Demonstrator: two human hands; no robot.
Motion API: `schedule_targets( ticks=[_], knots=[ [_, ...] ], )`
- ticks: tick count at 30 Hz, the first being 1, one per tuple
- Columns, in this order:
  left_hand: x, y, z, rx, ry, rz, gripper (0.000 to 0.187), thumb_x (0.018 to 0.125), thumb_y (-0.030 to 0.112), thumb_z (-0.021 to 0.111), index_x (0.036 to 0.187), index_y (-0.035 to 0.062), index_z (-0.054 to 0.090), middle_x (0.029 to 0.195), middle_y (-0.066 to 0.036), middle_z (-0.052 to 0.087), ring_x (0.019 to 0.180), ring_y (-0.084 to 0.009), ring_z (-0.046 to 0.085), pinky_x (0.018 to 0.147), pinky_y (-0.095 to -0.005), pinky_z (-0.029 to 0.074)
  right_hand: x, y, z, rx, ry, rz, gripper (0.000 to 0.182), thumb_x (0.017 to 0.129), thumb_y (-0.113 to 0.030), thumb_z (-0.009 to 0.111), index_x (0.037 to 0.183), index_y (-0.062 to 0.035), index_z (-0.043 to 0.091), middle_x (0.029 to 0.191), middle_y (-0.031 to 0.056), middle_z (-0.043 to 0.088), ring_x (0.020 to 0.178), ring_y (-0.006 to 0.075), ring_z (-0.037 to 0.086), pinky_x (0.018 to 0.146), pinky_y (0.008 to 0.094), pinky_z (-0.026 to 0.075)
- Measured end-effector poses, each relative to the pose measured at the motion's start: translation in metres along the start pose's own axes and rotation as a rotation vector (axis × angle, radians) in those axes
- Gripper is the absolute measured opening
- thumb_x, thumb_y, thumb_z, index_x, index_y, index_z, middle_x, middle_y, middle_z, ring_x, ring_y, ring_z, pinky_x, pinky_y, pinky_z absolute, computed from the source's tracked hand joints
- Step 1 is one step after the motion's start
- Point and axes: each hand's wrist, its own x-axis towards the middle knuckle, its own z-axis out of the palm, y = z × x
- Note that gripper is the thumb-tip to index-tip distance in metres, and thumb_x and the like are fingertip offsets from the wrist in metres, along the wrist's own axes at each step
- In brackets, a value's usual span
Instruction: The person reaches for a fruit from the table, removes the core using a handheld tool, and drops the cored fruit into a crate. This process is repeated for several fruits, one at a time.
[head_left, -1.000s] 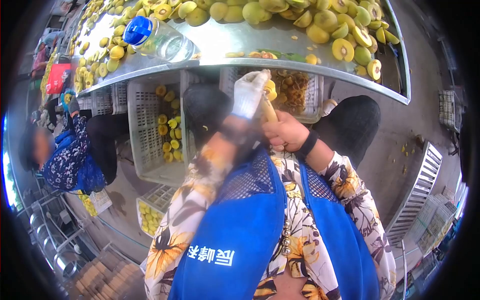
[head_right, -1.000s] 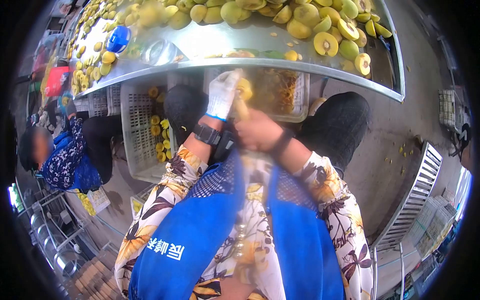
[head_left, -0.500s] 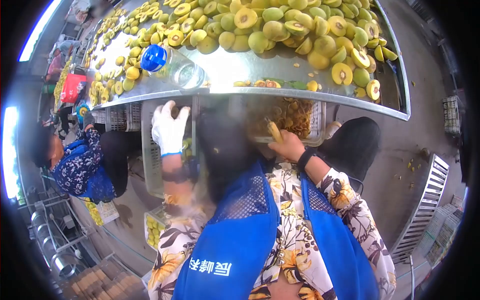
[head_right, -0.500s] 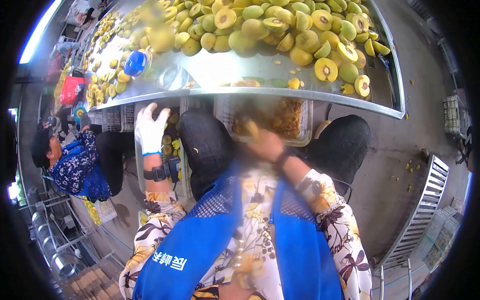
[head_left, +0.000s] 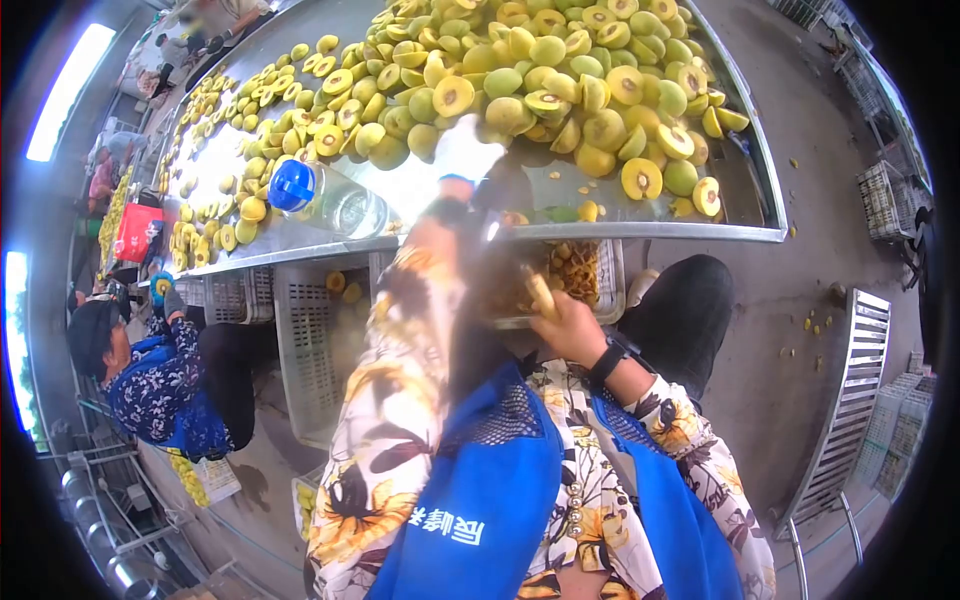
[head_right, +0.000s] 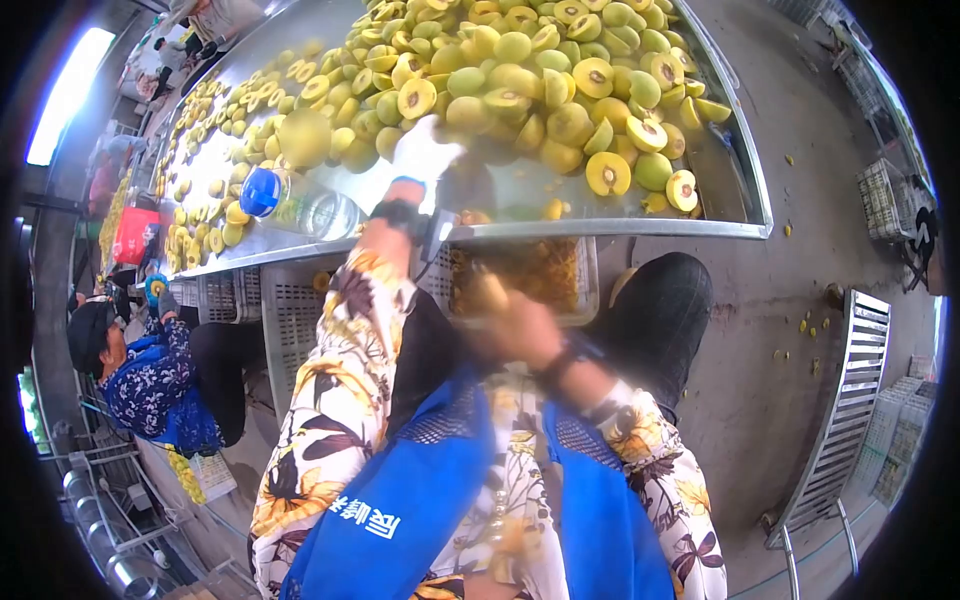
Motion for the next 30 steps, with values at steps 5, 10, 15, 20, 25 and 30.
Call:
schedule_targets(
  ticks=[5, 10, 15, 20, 25, 30],
  knots=[
    [-0.052, -0.031, -0.019, -1.171, -0.116, -0.424, 0.042, 0.079, 0.015, 0.06, 0.115, 0.0001, 0.047, 0.089, -0.011, 0.057, 0.063, -0.0214, 0.059, 0.054, -0.0325, 0.05, 0.031, 0.01, 0.0, 0.144, 0.289, -0.155, 0.029, 0.074, -0.017, 0.062, 0.097, -0.0007, 0.056, 0.084, 0.0171, 0.062, 0.079, 0.0267, 0.061, 0.07, 0.0342, 0.047],
    [-0.054, -0.02, 0.002, -0.392, -0.029, -0.184, 0.046, 0.081, 0.033, 0.058, 0.11, -0.0014, 0.049, 0.091, -0.016, 0.06, 0.073, -0.0292, 0.061, 0.067, -0.04, 0.049, 0.066, -0.004, -0.009, 0.078, 0.48, -0.194, 0.029, 0.077, -0.016, 0.06, 0.099, 0.001, 0.055, 0.078, 0.0159, 0.061, 0.072, 0.023, 0.061, 0.067, 0.032, 0.047],
    [-0.054, 0.045, 0.03, 0.125, -0.149, -0.06, 0.065, 0.073, 0.045, 0.063, 0.115, -0.001, 0.044, 0.099, -0.024, 0.056, 0.093, -0.0342, 0.058, 0.082, -0.0412, 0.045, 0.051, 0.008, -0.029, 0.12, 0.547, -0.196, 0.029, 0.079, -0.016, 0.058, 0.102, 0.0014, 0.053, 0.07, 0.01, 0.06, 0.064, 0.017, 0.06, 0.061, 0.0292, 0.046],
    [-0.053, 0.053, 0.065, 0.146, -0.13, 0.282, 0.057, 0.071, 0.034, 0.065, 0.118, 0.0093, 0.047, 0.101, -0.019, 0.057, 0.095, -0.0328, 0.056, 0.082, -0.0389, 0.045, 0.013, 0.03, -0.042, 0.109, 0.553, -0.09, 0.033, 0.078, -0.017, 0.06, 0.106, -0.0007, 0.054, 0.076, 0.012, 0.061, 0.064, 0.014, 0.059, 0.063, 0.0269, 0.046],
    [-0.074, 0.056, 0.022, -0.347, -0.276, 0.311, 0.068, 0.072, 0.025, 0.067, 0.126, -0.0048, 0.039, 0.123, -0.022, 0.047, 0.113, -0.0283, 0.048, 0.092, -0.0337, 0.04, 0.017, 0.035, -0.061, 0.3, 0.553, -0.111, 0.035, 0.08, -0.016, 0.06, 0.112, -0.0031, 0.051, 0.073, 0.0049, 0.058, 0.047, 0.0081, 0.049, 0.044, 0.0204, 0.038],
    [-0.11, 0.052, -0.014, -0.574, -0.502, 0.158, 0.063, 0.081, 0.032, 0.06, 0.126, -0.0059, 0.038, 0.125, -0.021, 0.046, 0.115, -0.0246, 0.045, 0.094, -0.0318, 0.038, 0.029, -0.001, -0.057, 0.632, 0.313, -0.24, 0.036, 0.086, -0.017, 0.057, 0.116, -0.0029, 0.045, 0.073, 0.0021, 0.055, 0.042, 0.0059, 0.043, 0.038, 0.0186, 0.034]
  ],
)
